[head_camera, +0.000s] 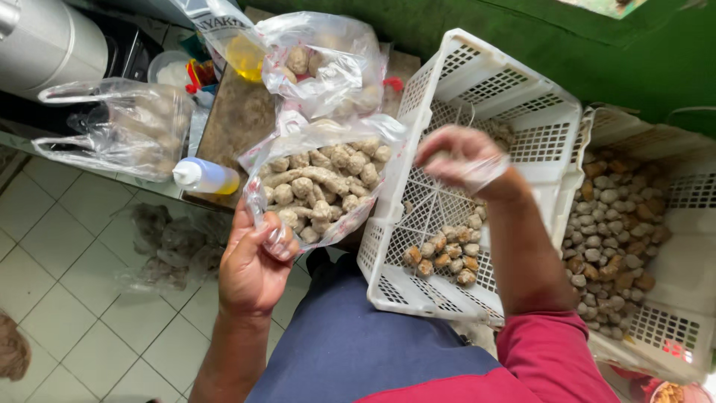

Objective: The person holds a plastic bag in one hand and picks round fried snack balls one at a time from a plastic crate, placing them into the bag. They fill one bag, set it aside, and continue transferring more balls from the crates into another bag.

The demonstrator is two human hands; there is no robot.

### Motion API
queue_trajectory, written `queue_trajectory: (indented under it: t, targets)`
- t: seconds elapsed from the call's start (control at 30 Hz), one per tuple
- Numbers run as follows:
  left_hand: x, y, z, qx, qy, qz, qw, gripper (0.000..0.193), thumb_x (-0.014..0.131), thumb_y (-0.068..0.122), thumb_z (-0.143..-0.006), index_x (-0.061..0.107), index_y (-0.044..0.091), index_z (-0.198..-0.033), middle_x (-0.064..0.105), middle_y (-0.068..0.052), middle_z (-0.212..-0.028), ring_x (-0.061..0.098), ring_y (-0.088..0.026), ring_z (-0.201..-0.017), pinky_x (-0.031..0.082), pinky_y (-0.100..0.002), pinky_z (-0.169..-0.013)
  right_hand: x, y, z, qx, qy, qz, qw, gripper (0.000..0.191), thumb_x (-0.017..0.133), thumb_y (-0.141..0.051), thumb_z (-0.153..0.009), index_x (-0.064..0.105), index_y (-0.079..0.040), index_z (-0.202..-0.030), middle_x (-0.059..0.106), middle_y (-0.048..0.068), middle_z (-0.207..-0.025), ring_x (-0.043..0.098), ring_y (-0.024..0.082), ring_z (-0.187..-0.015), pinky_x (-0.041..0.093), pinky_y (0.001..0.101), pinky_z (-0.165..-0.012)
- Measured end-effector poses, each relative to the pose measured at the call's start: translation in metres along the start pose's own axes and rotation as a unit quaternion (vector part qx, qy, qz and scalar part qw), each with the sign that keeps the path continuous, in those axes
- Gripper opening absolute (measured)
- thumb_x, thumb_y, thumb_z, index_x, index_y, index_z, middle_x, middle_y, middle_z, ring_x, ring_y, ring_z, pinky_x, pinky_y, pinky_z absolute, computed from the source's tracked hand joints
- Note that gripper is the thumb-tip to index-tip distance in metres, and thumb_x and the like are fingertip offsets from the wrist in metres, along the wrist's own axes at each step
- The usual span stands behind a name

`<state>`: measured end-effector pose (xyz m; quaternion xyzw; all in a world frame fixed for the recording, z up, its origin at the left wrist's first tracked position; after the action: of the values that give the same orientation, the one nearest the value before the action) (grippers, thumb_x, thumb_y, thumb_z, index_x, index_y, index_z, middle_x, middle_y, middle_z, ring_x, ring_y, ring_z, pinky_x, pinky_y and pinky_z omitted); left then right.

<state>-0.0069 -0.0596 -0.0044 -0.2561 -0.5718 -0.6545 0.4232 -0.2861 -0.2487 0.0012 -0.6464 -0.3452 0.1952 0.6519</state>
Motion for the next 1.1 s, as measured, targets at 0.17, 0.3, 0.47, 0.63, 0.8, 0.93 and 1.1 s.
queue_trajectory:
  t: [0.17,0.3,0.47,0.63,0.8,0.93,1.1]
  targets:
    - [0.007,0.000,0.003,-0.006,-0.048,0.025,0.999,0.063,0.055,0.004,-0.101,0.040,0.017,-0.161,0.045,-0.001,-0.091,0.042,-0.012,-0.079,0.038,-0.027,-0.071,0.097,-0.005,-0.015,-0.078,-0.083,0.267,0.957,0.039,0.078,-0.013,-0.090,0.065,-0.004,-0.125,0.068,0.011,-0.112,0.069,0.018,-0.096,0.061,0.0288,-0.077]
    - [0.000,-0.002,0.007,-0.014,-0.011,-0.005,1.000,0.067,0.055,0.004,-0.098,0.040,0.019,-0.162,0.045,-0.001,-0.090,0.043,-0.013,-0.079,0.039,-0.028,-0.072,0.017,0.007,0.008,-0.186,0.059,0.398,0.896,0.014,0.069,-0.006,-0.102,0.069,-0.005,-0.116,0.071,0.009,-0.100,0.069,0.017,-0.091,0.061,0.0320,-0.081]
    - [-0.005,-0.002,0.011,-0.011,0.003,-0.010,1.000,0.066,0.054,0.005,-0.098,0.040,0.018,-0.162,0.046,-0.002,-0.092,0.042,-0.013,-0.079,0.038,-0.028,-0.072,-0.160,0.058,0.054,0.097,0.346,0.552,0.753,0.017,0.069,-0.020,-0.098,0.073,-0.004,-0.104,0.075,0.016,-0.097,0.073,0.033,-0.086,0.058,0.0428,-0.078]
    - [0.001,-0.007,0.009,-0.013,-0.002,-0.019,1.000,0.068,0.054,0.004,-0.098,0.039,0.018,-0.163,0.046,-0.001,-0.090,0.042,-0.013,-0.078,0.038,-0.028,-0.072,-0.190,0.117,0.051,0.311,0.256,0.612,0.681,0.028,0.069,-0.024,-0.089,0.074,-0.007,-0.112,0.071,0.023,-0.115,0.067,0.043,-0.107,0.054,0.0502,-0.093]
    - [0.003,-0.007,0.004,-0.008,0.008,-0.026,1.000,0.067,0.053,0.004,-0.098,0.039,0.019,-0.162,0.044,0.000,-0.089,0.042,-0.012,-0.078,0.038,-0.027,-0.070,-0.180,0.144,0.025,0.408,0.142,0.652,0.623,0.031,0.065,-0.013,-0.085,0.073,-0.004,-0.113,0.069,0.024,-0.125,0.067,0.040,-0.115,0.056,0.0486,-0.095]
    - [0.003,-0.005,0.001,-0.004,-0.017,-0.009,1.000,0.064,0.053,0.004,-0.099,0.039,0.017,-0.160,0.044,-0.001,-0.087,0.041,-0.012,-0.075,0.039,-0.027,-0.068,-0.170,0.153,0.026,0.367,0.095,0.669,0.639,0.033,0.066,-0.008,-0.083,0.074,-0.006,-0.114,0.069,0.023,-0.127,0.066,0.041,-0.117,0.055,0.0486,-0.099]
    - [-0.003,0.001,0.000,-0.007,-0.007,-0.018,1.000,0.066,0.053,0.004,-0.096,0.039,0.020,-0.159,0.043,0.001,-0.085,0.041,-0.011,-0.072,0.039,-0.028,-0.067,-0.125,0.093,0.026,0.177,0.256,0.523,0.793,0.025,0.069,-0.019,-0.098,0.068,-0.004,-0.117,0.071,0.017,-0.107,0.068,0.032,-0.094,0.055,0.0430,-0.086]
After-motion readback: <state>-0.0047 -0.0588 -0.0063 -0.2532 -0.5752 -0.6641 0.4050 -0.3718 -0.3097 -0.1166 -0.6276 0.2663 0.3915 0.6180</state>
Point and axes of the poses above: each hand's wrist, its own z-axis away from the middle knuckle, its own x-axis out of the palm, y = z × x, the point moved 6 cm from there along -z, towards the middle knuckle
